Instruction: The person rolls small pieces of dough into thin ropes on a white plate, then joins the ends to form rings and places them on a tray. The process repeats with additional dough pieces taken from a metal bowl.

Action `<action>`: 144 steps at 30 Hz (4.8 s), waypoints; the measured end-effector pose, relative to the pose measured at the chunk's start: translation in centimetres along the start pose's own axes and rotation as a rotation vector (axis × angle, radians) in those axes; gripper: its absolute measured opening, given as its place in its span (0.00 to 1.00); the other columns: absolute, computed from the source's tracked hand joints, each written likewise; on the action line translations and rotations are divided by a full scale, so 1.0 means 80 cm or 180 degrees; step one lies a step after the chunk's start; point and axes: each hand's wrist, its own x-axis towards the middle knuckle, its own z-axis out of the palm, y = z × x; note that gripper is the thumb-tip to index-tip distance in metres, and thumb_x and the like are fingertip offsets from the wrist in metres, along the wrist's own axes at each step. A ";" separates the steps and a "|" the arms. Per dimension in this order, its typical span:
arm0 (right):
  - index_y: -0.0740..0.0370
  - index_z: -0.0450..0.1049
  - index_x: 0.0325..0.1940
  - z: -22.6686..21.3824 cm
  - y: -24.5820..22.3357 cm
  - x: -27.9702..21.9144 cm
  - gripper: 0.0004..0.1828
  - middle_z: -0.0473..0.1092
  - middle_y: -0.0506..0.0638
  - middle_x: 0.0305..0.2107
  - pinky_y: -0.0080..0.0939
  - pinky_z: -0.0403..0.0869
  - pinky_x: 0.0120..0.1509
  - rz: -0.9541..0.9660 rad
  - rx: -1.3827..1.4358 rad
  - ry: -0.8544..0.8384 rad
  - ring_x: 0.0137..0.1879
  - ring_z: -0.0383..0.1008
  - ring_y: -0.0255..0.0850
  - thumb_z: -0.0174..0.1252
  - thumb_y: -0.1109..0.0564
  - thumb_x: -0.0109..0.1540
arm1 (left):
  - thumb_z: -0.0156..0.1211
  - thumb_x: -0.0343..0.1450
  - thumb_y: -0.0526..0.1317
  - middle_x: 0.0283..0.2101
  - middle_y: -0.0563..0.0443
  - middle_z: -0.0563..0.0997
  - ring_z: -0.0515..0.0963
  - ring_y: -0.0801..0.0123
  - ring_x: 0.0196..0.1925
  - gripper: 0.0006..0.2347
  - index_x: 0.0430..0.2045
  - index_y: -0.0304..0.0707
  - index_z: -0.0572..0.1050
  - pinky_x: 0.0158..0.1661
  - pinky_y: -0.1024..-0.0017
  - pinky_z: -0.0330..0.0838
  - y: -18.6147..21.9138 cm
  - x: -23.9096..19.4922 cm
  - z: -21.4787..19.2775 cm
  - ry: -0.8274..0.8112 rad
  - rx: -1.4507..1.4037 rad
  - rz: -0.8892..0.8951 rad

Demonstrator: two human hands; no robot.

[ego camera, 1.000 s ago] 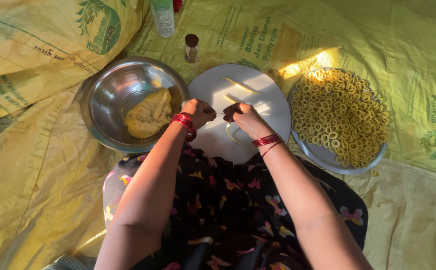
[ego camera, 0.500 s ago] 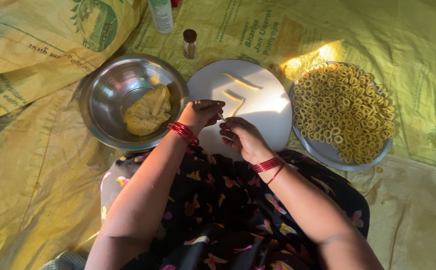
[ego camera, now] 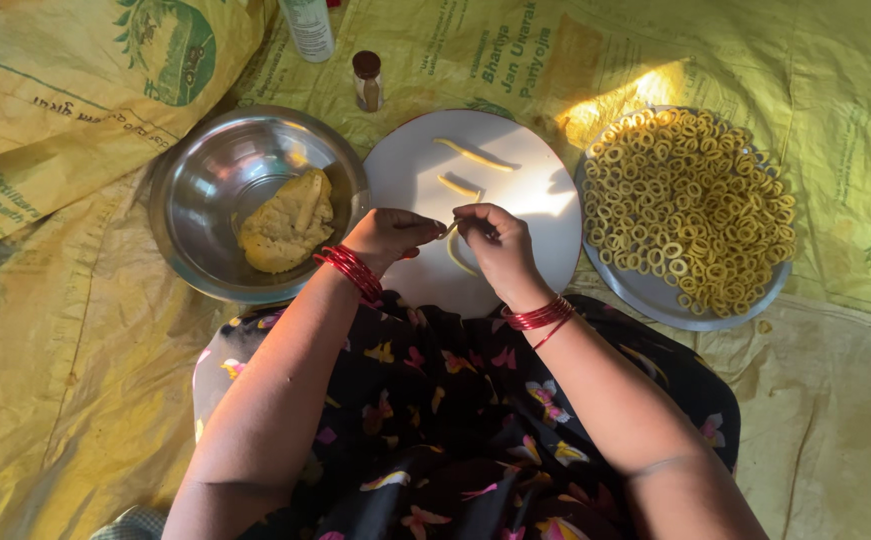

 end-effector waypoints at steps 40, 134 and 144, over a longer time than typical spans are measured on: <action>0.63 0.65 0.65 -0.012 0.009 0.002 0.24 0.72 0.59 0.52 0.51 0.73 0.61 0.1388 0.2327 -0.0747 0.54 0.75 0.49 0.51 0.63 0.63 | 0.67 0.69 0.42 0.44 0.56 0.84 0.78 0.74 0.50 0.13 0.44 0.36 0.81 0.49 0.71 0.70 0.009 -0.017 -0.017 -0.0090 -0.0865 -0.0098; 0.60 0.74 0.51 -0.051 -0.027 0.021 0.11 0.75 0.49 0.41 0.47 0.77 0.55 0.1490 0.1305 -0.1292 0.47 0.77 0.38 0.58 0.56 0.65 | 0.53 0.74 0.56 0.30 0.39 0.85 0.84 0.67 0.28 0.24 0.39 0.27 0.81 0.28 0.75 0.73 0.001 0.009 -0.017 -0.0788 -0.0209 -0.0201; 0.64 0.72 0.52 -0.065 -0.011 0.031 0.12 0.75 0.51 0.38 0.37 0.77 0.47 0.1199 0.0223 -0.0933 0.42 0.77 0.36 0.58 0.63 0.64 | 0.63 0.71 0.44 0.35 0.48 0.85 0.85 0.70 0.34 0.13 0.40 0.32 0.81 0.35 0.74 0.77 -0.010 0.026 -0.027 -0.0560 0.0356 -0.0172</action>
